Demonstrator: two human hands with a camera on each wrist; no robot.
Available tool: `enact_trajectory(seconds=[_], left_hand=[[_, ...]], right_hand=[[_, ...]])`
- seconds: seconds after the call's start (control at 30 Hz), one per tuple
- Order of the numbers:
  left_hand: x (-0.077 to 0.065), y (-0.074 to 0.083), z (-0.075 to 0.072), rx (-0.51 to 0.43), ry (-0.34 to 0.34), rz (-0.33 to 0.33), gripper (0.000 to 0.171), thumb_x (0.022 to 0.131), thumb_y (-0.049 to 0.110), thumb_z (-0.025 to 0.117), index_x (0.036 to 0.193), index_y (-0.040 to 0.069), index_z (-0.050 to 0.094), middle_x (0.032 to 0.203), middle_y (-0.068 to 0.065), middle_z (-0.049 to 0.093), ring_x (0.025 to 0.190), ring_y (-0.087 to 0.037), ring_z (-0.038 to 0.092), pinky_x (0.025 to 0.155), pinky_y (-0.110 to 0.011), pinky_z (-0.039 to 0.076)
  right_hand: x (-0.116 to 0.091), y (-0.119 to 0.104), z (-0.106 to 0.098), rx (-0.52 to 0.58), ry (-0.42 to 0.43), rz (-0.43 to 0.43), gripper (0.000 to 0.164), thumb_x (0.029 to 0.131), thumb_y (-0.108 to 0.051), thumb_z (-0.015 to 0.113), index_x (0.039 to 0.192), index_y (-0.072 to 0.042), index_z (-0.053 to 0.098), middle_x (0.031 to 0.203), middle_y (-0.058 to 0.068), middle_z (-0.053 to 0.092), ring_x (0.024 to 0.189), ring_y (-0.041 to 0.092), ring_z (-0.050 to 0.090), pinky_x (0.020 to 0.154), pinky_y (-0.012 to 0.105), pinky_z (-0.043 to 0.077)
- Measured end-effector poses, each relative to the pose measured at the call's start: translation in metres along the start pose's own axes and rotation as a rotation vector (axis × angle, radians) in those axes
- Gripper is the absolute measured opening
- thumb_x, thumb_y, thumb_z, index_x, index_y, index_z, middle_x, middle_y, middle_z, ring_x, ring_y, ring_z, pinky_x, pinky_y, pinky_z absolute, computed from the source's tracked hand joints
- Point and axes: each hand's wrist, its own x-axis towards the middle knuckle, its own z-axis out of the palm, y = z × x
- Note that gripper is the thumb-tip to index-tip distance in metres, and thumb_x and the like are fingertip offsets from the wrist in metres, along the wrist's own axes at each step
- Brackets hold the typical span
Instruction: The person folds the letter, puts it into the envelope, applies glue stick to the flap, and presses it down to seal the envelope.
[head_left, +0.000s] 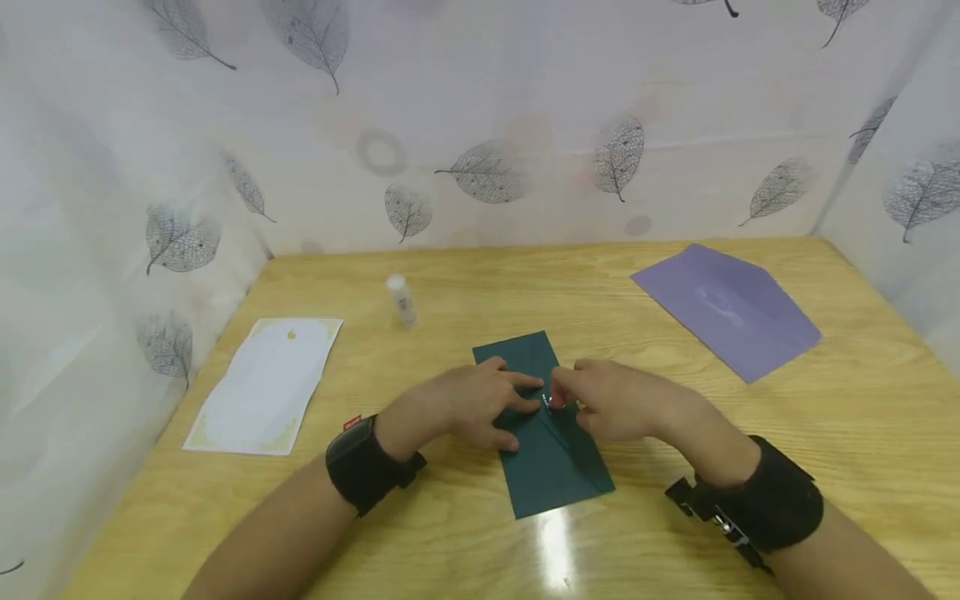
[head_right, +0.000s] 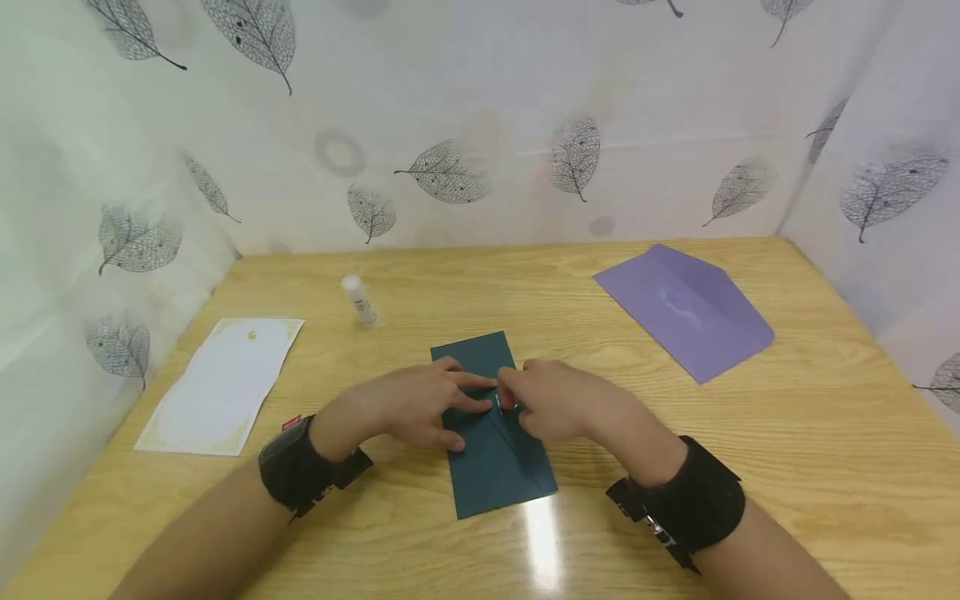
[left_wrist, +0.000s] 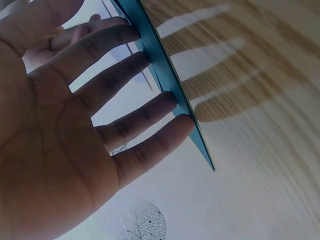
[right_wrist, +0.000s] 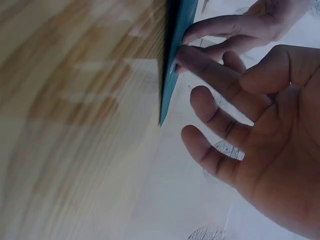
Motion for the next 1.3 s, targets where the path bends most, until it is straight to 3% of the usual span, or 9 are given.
enact_trajectory(seconds=[0.17,0.33,0.53,0.73,0.97,1.1,1.3], left_hand=[[0.001,-0.006,0.004,-0.056,-0.012,0.010,0.059,0.093,0.044,0.069,0.147,0.031,0.049,0.162,0.010,0.029,0.131,-0.027,0.042,0.097,-0.034,0.050],[0.005,-0.011,0.002,-0.081,0.006,0.027,0.055,0.094,0.044,0.068,0.145,0.033,0.051,0.164,0.007,0.026,0.129,-0.025,0.041,0.100,-0.036,0.047],[0.004,-0.015,0.001,-0.104,-0.002,0.039,0.055,0.093,0.045,0.068,0.145,0.033,0.051,0.165,0.004,0.025,0.134,-0.027,0.039,0.105,-0.039,0.045],[0.002,-0.016,0.001,-0.128,0.009,0.029,0.055,0.093,0.043,0.069,0.144,0.033,0.052,0.165,0.004,0.025,0.130,-0.027,0.040,0.105,-0.041,0.043],[0.000,-0.015,0.004,-0.085,0.025,0.016,0.055,0.093,0.046,0.068,0.144,0.036,0.052,0.164,0.005,0.027,0.135,-0.032,0.037,0.116,-0.056,0.025],[0.000,-0.015,0.006,-0.114,0.041,0.014,0.054,0.093,0.044,0.069,0.143,0.035,0.053,0.164,0.006,0.028,0.135,-0.031,0.036,0.118,-0.057,0.021],[0.000,-0.015,0.004,-0.120,0.050,0.019,0.052,0.094,0.044,0.068,0.143,0.035,0.053,0.164,0.007,0.027,0.132,-0.029,0.038,0.116,-0.054,0.025]], right_hand=[[0.000,0.006,0.000,-0.018,0.000,-0.025,0.027,0.091,0.000,0.057,0.109,-0.019,0.062,0.108,0.002,0.060,0.101,0.023,0.061,0.084,0.040,0.052],[-0.002,0.006,-0.002,-0.002,-0.023,0.023,0.029,0.092,-0.003,0.059,0.116,-0.019,0.060,0.115,0.003,0.061,0.106,0.025,0.063,0.086,0.041,0.054],[-0.002,0.001,-0.003,-0.017,-0.058,0.035,0.028,0.092,-0.005,0.061,0.116,-0.020,0.060,0.111,0.003,0.060,0.095,0.018,0.062,0.081,0.038,0.053],[-0.002,-0.004,-0.004,-0.008,-0.081,0.036,0.026,0.093,-0.008,0.062,0.117,-0.019,0.059,0.116,0.002,0.063,0.097,0.018,0.062,0.082,0.038,0.053],[-0.004,-0.009,-0.004,0.023,-0.127,0.030,0.024,0.092,-0.009,0.062,0.113,-0.020,0.060,0.109,-0.001,0.061,0.091,0.013,0.058,0.080,0.036,0.051],[-0.006,-0.013,-0.002,0.057,-0.157,0.003,0.023,0.091,-0.008,0.060,0.109,-0.022,0.060,0.107,-0.004,0.062,0.094,0.012,0.058,0.084,0.036,0.051],[-0.009,-0.017,-0.003,0.046,-0.158,0.001,0.023,0.089,-0.007,0.060,0.106,-0.022,0.060,0.103,-0.006,0.063,0.089,0.008,0.057,0.082,0.034,0.051]])
